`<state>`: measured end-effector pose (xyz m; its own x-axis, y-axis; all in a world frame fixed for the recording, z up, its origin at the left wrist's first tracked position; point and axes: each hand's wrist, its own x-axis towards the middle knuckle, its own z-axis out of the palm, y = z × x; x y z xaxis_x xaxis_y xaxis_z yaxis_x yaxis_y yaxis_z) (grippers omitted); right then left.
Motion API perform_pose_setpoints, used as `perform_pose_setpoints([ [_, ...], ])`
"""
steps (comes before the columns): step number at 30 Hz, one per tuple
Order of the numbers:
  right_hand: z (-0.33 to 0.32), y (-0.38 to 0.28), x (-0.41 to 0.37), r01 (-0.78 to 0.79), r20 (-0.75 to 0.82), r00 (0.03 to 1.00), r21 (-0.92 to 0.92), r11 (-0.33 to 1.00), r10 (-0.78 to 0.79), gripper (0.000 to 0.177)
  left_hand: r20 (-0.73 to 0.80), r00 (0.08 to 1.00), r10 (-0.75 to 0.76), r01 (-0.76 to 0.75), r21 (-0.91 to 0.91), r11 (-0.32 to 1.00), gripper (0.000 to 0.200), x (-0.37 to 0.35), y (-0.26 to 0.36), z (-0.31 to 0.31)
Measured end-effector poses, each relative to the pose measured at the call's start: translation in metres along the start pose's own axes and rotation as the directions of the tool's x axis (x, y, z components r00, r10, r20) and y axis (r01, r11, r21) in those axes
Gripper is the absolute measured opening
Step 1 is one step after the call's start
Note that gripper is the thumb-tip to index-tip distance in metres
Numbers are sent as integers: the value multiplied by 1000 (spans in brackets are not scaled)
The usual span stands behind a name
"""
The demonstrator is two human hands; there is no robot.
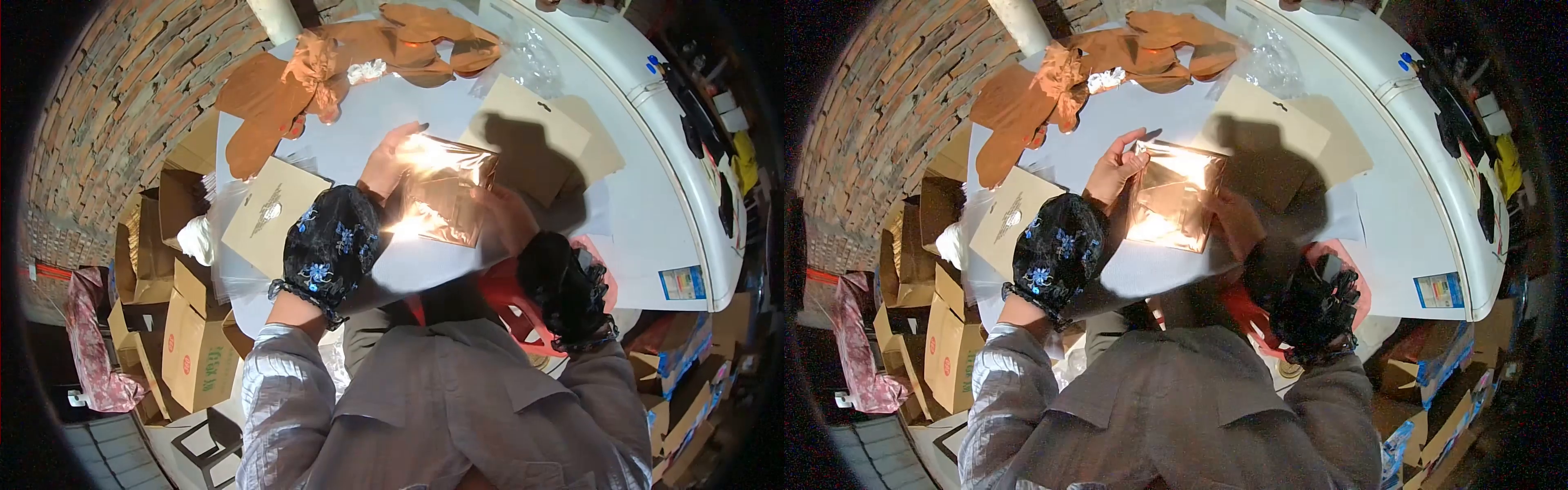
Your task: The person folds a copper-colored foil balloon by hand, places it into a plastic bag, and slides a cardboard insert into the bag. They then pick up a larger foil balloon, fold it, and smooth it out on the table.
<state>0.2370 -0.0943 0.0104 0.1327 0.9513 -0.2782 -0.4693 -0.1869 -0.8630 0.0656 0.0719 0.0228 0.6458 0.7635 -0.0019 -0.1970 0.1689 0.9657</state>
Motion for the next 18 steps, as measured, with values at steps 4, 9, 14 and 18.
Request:
perform_pose_setpoints([
  [4,-5,2,3,-8,13,1000,46,999,7,29,-2,999,47,-47,-55,997,29,-11,15,13],
  [9,-7,6,4,20,7,1000,-32,999,-20,28,81,993,-91,99,-101,990,21,-18,35,16],
  [14,-9,9,8,34,-10,999,-69,997,-35,24,101,989,109,-148,611,778,11,9,3,-22],
  [18,-18,13,10,-20,20,1000,-45,999,21,23,255,936,243,-350,737,578,7,14,7,-28],
])
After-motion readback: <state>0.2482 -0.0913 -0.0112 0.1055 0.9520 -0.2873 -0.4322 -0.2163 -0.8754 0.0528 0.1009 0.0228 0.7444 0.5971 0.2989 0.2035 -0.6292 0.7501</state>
